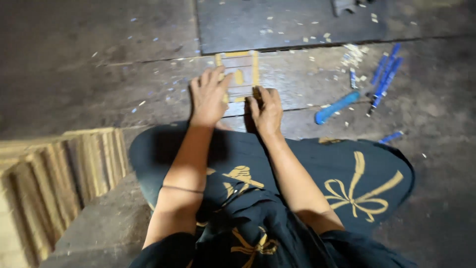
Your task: The person sits on the floor and uses a wooden template to trace a decorative shape onto small rectangular wooden pieces. They use a pencil to draw the outline and then set the marked pieces aside.
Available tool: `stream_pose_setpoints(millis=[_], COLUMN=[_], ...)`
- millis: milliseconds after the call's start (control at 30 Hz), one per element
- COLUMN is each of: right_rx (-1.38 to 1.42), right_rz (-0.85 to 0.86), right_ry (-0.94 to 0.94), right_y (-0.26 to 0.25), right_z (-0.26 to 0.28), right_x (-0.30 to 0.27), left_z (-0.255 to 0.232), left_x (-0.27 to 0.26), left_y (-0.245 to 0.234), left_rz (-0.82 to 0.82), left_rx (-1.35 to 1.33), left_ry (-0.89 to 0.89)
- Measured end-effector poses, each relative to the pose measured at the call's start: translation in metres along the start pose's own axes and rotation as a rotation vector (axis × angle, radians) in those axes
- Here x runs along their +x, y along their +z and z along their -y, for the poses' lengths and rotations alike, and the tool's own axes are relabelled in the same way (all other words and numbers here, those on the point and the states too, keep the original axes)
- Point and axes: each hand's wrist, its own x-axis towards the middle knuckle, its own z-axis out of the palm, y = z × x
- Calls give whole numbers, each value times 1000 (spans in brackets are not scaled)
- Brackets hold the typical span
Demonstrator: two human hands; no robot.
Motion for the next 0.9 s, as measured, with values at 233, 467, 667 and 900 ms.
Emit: stream_pose_setpoints(millis=[233,467,667,900], right_rx=[-61,-425,-699,-884], right_rz=[-78,-155,-186,-109], right_ry=[105,356,316,265], right_y=[-103,-173,-170,-146], right_z=[-35,-147,-206,-238], right_x=[9,17,58,68], left_z=[-18,-18,-18,-18], left_x=[-1,6,9,8], left_y=[-21,-1,7,5], left_rz=[-55,-67,-63,-68], left_rx=[-109,-38,-19,-50], left_ry=[89,45,-5,-15])
